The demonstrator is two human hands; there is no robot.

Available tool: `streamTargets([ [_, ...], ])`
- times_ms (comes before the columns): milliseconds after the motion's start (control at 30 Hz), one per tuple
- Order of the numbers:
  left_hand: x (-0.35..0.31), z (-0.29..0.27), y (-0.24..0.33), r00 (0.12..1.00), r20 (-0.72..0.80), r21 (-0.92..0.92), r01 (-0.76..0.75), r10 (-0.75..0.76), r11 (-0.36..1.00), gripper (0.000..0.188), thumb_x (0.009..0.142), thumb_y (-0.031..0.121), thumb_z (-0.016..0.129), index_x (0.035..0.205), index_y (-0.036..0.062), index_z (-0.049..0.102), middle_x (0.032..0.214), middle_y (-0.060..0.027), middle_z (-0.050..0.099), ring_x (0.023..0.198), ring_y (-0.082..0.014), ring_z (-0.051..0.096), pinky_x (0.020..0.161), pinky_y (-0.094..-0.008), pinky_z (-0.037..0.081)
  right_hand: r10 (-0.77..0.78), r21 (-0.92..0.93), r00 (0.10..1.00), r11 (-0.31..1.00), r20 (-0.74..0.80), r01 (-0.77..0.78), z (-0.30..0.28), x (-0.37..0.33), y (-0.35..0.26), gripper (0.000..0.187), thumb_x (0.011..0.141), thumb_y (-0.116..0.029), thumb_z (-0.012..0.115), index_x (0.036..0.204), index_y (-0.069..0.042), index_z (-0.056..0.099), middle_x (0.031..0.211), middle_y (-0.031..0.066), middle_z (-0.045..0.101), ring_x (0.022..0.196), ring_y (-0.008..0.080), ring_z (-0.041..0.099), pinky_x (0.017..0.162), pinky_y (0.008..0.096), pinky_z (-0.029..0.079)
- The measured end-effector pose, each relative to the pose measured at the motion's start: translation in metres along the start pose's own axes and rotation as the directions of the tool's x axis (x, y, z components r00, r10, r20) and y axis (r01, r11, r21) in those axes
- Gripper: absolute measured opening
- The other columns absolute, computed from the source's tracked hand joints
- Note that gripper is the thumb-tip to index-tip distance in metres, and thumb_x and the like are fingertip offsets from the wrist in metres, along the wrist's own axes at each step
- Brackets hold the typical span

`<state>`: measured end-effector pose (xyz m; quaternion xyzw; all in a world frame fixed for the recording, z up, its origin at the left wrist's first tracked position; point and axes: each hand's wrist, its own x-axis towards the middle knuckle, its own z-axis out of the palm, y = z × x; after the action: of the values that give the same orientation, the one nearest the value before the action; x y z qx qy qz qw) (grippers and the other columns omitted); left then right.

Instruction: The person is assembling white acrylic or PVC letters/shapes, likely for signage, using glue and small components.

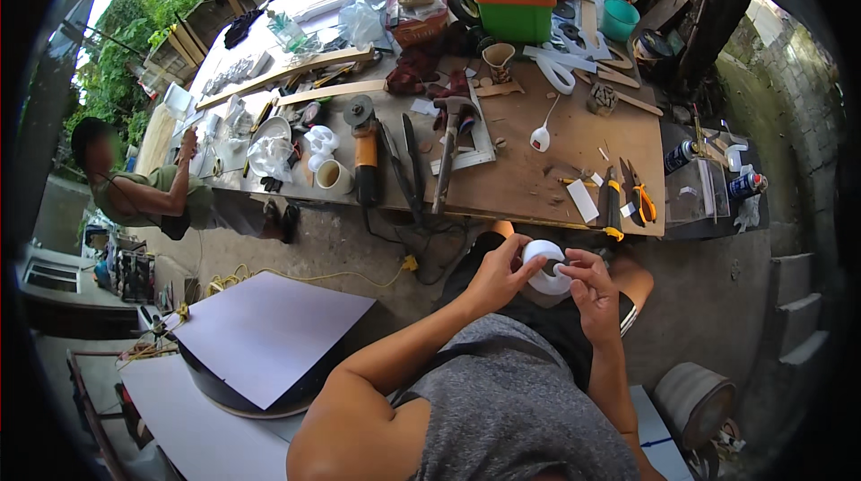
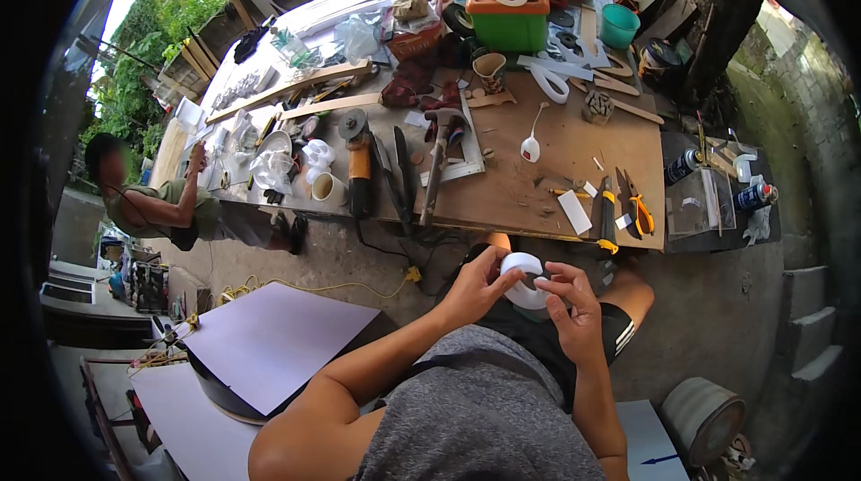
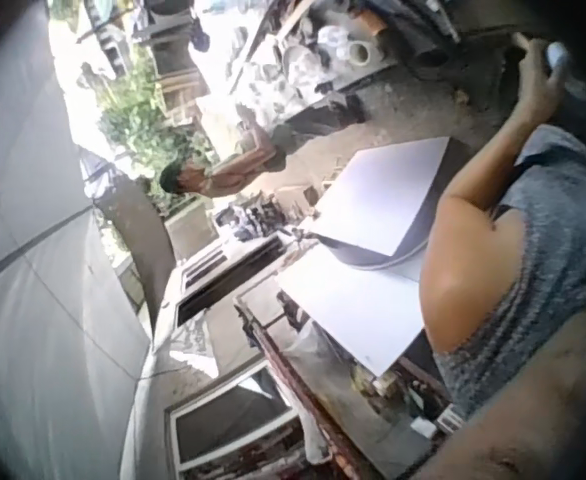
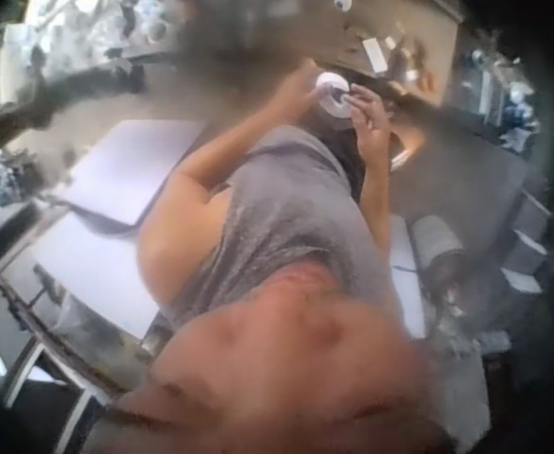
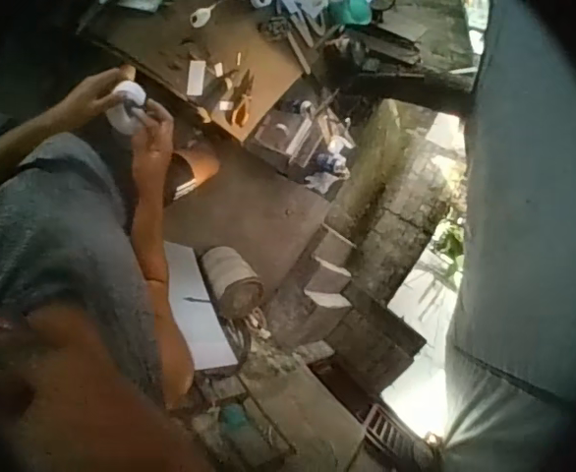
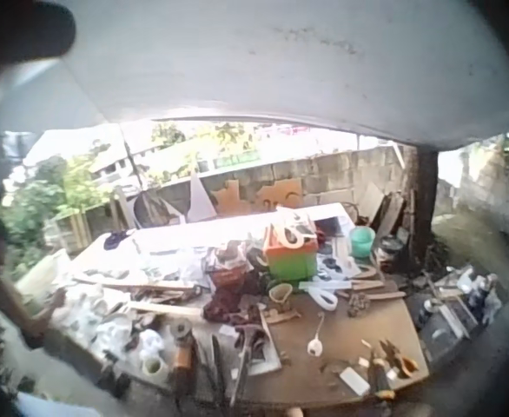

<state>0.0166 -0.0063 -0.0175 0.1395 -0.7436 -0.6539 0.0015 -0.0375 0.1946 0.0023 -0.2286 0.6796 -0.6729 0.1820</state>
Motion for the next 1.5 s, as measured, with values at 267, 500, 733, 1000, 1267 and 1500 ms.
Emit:
streamTargets([
  [267,0.009,-0.028,-0.009,0.992,-0.055,-0.480,0.070,-0.109,0.875,0.031,0.106,0.028,0.051,0.119,0.0007,0.055,0.099,-0.0057,0.069,0.087,-0.0095,0.065,0.075,-0.0246,0.053,0.027,0.124,0.999,0.992,-0.033,-0.023,0.001,-0.002,-0.018,0.028,0.098,-0.018,0.063,0.120,0.000,0.067,0.129,0.0130,0.059,0.118,0.0196,0.053,0.102,0.0335,0.039],
  [500,0.011,-0.051,-0.004,0.988,-0.106,-0.543,0.035,-0.109,0.839,0.038,0.108,0.035,0.044,0.125,0.0022,0.051,0.098,-0.0089,0.066,0.091,-0.0162,0.066,0.085,-0.0325,0.054,0.107,0.112,0.994,0.988,-0.028,-0.103,0.001,-0.005,-0.012,0.025,0.098,-0.017,0.063,0.119,-0.003,0.067,0.124,0.0086,0.061,0.114,0.0159,0.055,0.096,0.0288,0.040],
  [733,0.009,-0.049,-0.003,0.993,-0.090,-0.541,0.012,-0.072,0.841,0.040,0.106,0.036,0.050,0.126,0.0026,0.051,0.099,-0.0076,0.066,0.094,-0.0138,0.064,0.086,-0.0298,0.052,0.115,0.119,0.993,0.987,-0.024,-0.112,0.004,-0.005,-0.006,0.026,0.097,-0.016,0.063,0.119,-0.003,0.067,0.122,0.0080,0.062,0.111,0.0150,0.055,0.095,0.0286,0.041],
  [1000,0.007,-0.043,0.006,0.986,-0.128,-0.415,-0.147,0.103,0.898,0.039,0.102,0.029,0.059,0.127,0.0004,0.050,0.108,-0.0074,0.067,0.103,-0.0126,0.060,0.091,-0.0272,0.045,0.124,0.076,0.992,0.990,-0.023,-0.122,0.003,-0.006,-0.002,0.027,0.095,-0.014,0.064,0.120,-0.004,0.066,0.119,0.0077,0.062,0.109,0.0160,0.056,0.093,0.0289,0.043],
  [1267,0.005,-0.036,0.013,0.984,-0.134,-0.311,-0.157,0.120,0.938,0.036,0.097,0.014,0.065,0.126,-0.0001,0.050,0.108,-0.0087,0.065,0.102,-0.0137,0.061,0.091,-0.0277,0.047,0.017,-0.181,0.999,0.983,-0.033,-0.022,0.006,0.012,-0.020,0.037,0.091,-0.017,0.068,0.125,-0.005,0.063,0.116,0.0099,0.062,0.104,0.0215,0.057,0.091,0.0332,0.046],
  [1500,0.000,-0.036,0.034,0.976,-0.083,0.068,-0.196,0.201,0.978,0.038,0.091,0.010,0.070,0.123,-0.0013,0.053,0.108,-0.0084,0.062,0.101,-0.0152,0.061,0.091,-0.0287,0.048,-0.076,-0.348,0.997,0.934,0.029,0.081,0.012,0.024,-0.026,0.045,0.089,-0.018,0.069,0.132,-0.007,0.059,0.122,0.0143,0.061,0.112,0.0317,0.056,0.100,0.0404,0.044],
])
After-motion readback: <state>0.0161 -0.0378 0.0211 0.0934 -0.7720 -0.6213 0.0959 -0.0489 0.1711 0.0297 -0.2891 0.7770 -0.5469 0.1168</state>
